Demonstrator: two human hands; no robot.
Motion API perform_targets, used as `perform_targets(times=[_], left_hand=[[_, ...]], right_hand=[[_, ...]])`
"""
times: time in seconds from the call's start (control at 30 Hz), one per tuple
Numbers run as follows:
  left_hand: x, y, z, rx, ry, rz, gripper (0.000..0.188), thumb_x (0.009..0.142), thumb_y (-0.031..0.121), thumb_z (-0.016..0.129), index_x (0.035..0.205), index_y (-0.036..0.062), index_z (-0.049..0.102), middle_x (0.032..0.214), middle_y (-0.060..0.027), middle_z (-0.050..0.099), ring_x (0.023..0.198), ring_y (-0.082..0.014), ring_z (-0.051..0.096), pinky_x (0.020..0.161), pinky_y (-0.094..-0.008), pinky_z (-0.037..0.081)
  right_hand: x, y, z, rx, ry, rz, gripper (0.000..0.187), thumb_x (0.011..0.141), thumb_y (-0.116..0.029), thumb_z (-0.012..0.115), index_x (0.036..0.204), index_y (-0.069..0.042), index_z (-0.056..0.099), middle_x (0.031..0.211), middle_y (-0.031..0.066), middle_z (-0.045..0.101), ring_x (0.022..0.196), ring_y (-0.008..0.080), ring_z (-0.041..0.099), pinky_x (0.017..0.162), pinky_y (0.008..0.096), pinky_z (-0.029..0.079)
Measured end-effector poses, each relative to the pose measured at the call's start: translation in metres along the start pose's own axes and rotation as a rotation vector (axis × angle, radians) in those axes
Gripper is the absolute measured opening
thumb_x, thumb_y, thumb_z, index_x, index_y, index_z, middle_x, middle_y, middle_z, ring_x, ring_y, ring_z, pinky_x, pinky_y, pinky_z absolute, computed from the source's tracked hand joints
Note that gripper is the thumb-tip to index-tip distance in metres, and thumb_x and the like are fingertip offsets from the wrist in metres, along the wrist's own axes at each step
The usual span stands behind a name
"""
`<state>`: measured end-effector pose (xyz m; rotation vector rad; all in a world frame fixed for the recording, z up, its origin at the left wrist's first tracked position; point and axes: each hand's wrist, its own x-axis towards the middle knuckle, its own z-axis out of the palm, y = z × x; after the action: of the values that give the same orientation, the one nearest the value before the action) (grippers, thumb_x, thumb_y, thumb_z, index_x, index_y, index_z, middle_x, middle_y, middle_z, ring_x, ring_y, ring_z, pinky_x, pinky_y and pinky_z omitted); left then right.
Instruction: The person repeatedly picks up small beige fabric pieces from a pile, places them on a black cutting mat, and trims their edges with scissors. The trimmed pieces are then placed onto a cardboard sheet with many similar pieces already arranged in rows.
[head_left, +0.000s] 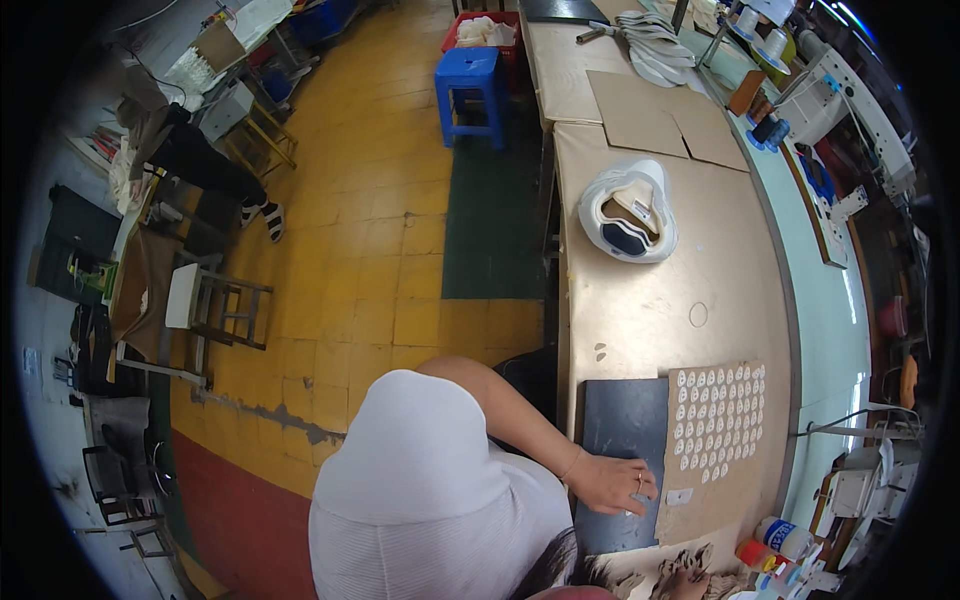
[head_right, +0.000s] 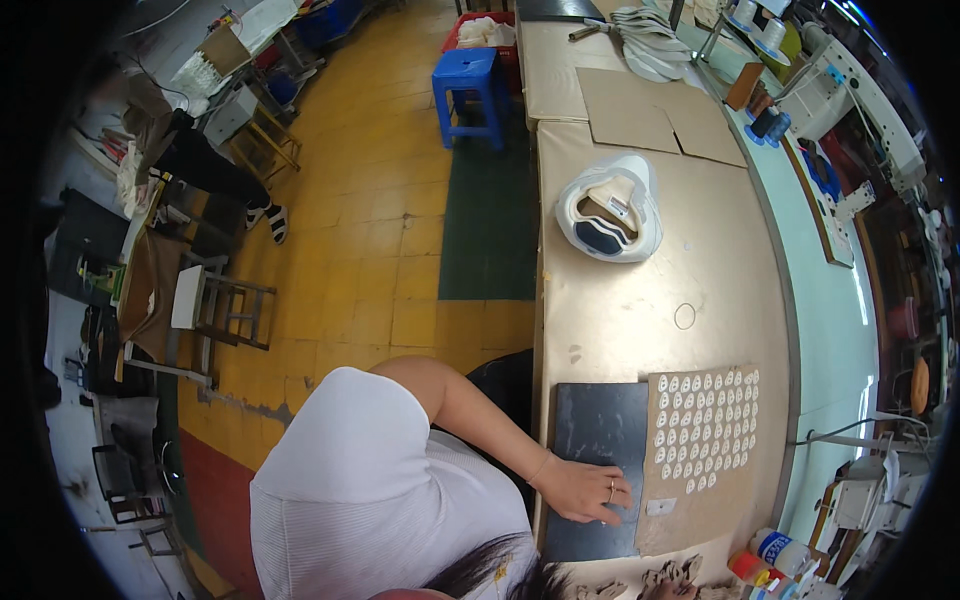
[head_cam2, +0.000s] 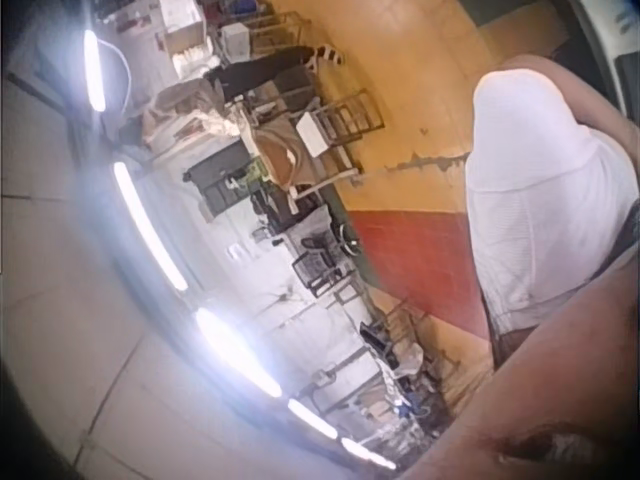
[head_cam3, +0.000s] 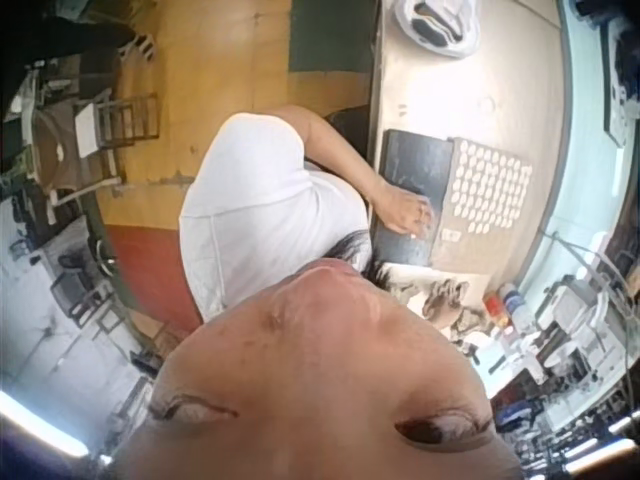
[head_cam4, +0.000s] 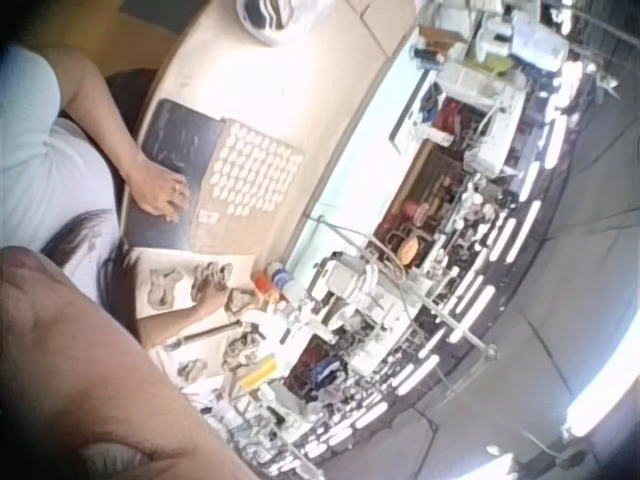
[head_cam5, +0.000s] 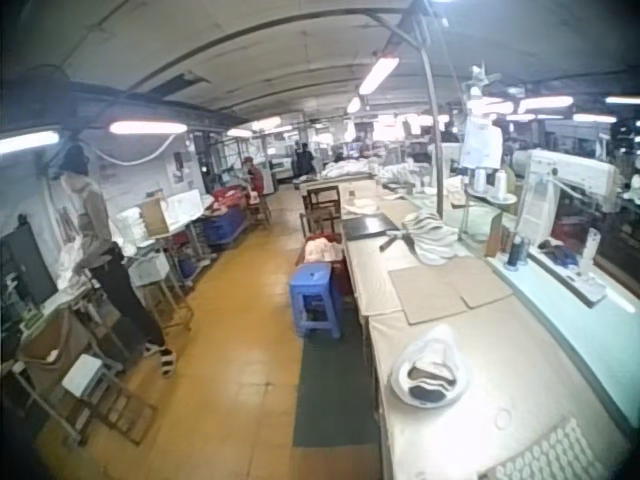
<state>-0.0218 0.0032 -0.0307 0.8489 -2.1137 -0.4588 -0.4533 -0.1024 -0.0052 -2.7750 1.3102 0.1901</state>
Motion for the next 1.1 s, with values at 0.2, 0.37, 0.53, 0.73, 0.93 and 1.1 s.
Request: perform_targets(times=[0.2,0.37,0.53,0.73,0.93,1.1], left_hand=[[-0.001,0.000,-0.006,0.012,-0.029,-0.012,0.043,0.081,0.018,0.073,0.123,0.0120,0.062,0.128,-0.0170,0.053,0.123,-0.0373,0.048,0.101,-0.0507,0.037],[0.000,-0.003,-0.006,0.014,-0.091,-0.034,0.047,0.081,0.019,0.074,0.126,0.0131,0.061,0.130,-0.0154,0.052,0.125,-0.0364,0.047,0.106,-0.0506,0.035],[-0.002,0.001,-0.015,-0.027,-0.117,-0.063,0.047,0.081,0.017,0.075,0.126,0.0138,0.061,0.130,-0.0132,0.051,0.126,-0.0344,0.045,0.108,-0.0501,0.035],[0.004,0.000,-0.019,-0.029,-0.069,-0.069,0.042,0.084,0.015,0.072,0.125,0.0119,0.062,0.129,-0.0134,0.053,0.123,-0.0346,0.049,0.105,-0.0488,0.039],[0.006,0.004,-0.023,-0.047,-0.033,-0.122,0.031,0.088,0.012,0.067,0.119,0.0115,0.064,0.125,-0.0122,0.054,0.122,-0.0342,0.051,0.105,-0.0474,0.039],[0.004,0.004,-0.026,-0.059,-0.011,-0.116,0.035,0.086,0.009,0.070,0.121,0.0113,0.063,0.126,-0.0115,0.054,0.122,-0.0335,0.054,0.103,-0.0471,0.043]], right_hand=[[0.011,-0.028,-0.011,1.050,-0.011,0.870,0.058,0.095,-0.027,0.066,0.146,-0.006,0.049,0.138,0.0180,0.061,0.130,0.0401,0.057,0.103,0.0575,0.050],[-0.010,-0.010,0.021,0.303,0.451,0.627,0.023,0.090,-0.012,0.073,0.098,0.006,0.062,0.090,0.0124,0.065,0.075,0.0187,0.058,0.069,0.0337,0.050],[-0.006,-0.063,0.000,0.608,0.377,0.664,0.024,0.097,-0.012,0.066,0.112,0.007,0.065,0.101,0.0177,0.071,0.085,0.0254,0.065,0.079,0.0359,0.054],[-0.013,-0.120,0.014,0.747,0.422,0.623,0.009,0.099,-0.005,0.063,0.107,0.000,0.062,0.090,0.0021,0.063,0.067,0.0079,0.054,0.055,0.0229,0.046],[0.015,-0.204,-0.027,1.170,0.459,0.804,0.011,0.100,-0.013,0.065,0.107,-0.004,0.064,0.077,-0.0034,0.061,0.050,0.0004,0.039,0.043,0.0194,0.029],[0.018,-0.225,-0.024,1.336,0.426,0.824,0.018,0.100,-0.019,0.068,0.108,-0.004,0.064,0.075,-0.0024,0.060,0.050,0.0022,0.043,0.044,0.0193,0.032]])
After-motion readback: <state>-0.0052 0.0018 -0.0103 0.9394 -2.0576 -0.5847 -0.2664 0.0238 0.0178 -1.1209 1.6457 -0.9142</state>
